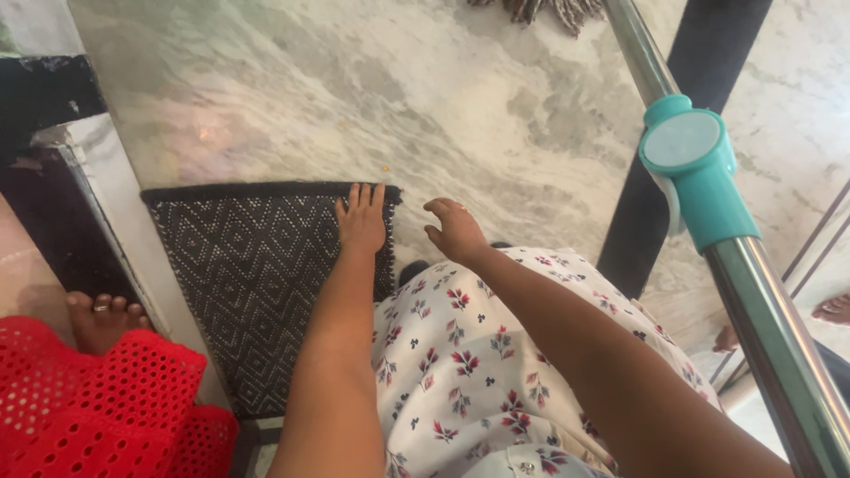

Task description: The person cleans a marble floor with a long-handled mop, picks up and moves a small rug by hand, and continues mopping the floor surface.

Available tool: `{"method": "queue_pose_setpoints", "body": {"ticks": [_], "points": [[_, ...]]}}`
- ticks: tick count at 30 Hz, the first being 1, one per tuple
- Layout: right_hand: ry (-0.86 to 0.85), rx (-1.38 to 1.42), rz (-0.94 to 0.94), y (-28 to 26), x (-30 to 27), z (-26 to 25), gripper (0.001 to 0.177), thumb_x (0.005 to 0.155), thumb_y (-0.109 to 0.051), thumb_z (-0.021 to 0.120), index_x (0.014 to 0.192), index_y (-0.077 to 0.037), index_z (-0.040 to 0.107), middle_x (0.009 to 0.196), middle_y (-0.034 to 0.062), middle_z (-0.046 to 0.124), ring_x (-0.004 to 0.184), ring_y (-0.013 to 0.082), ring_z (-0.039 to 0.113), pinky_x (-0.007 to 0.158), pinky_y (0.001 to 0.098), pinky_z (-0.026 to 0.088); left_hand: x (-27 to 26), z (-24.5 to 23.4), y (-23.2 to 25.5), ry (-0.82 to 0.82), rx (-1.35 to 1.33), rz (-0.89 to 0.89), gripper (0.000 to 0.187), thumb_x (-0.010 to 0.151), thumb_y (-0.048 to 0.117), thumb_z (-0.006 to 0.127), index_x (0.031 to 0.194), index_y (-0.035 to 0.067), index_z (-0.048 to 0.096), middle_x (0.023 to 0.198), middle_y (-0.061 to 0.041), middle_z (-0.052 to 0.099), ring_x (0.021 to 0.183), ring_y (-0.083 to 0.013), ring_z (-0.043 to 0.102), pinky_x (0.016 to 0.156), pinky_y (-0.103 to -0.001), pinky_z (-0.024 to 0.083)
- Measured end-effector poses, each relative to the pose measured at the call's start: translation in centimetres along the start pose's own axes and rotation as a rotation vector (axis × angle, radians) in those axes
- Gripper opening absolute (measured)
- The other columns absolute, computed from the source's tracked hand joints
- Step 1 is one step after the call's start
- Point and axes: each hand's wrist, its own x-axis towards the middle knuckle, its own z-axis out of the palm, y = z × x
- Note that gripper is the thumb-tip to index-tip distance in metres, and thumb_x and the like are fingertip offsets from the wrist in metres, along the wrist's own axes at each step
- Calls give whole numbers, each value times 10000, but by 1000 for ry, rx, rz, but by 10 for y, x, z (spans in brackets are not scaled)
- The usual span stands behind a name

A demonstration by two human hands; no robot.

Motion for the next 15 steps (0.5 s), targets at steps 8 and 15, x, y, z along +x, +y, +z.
{"method": "queue_pose_setpoints", "body": {"ticks": [8, 15], "points": [[-13, -54, -8, 13, 6, -5, 418, 888, -178, 686, 1292, -96, 619, 1384, 112, 592, 1300, 346, 530, 1079, 442, 430, 14, 2, -18, 120, 154, 24, 514, 850, 184, 585, 1357, 210, 506, 1466, -86, 480, 1419, -301, 385, 1124, -575, 225], [-70, -113, -10, 22, 1, -1, 411, 902, -190, 680, 1299, -102, 620, 1365, 118, 610, 1279, 348, 555, 1067, 440, 459, 11, 5, -19, 99, 188, 22, 158, 971, 185, 556, 1076, 200, 674, 1134, -33, 661, 1192, -241, 558, 1151, -471, 332]]}}
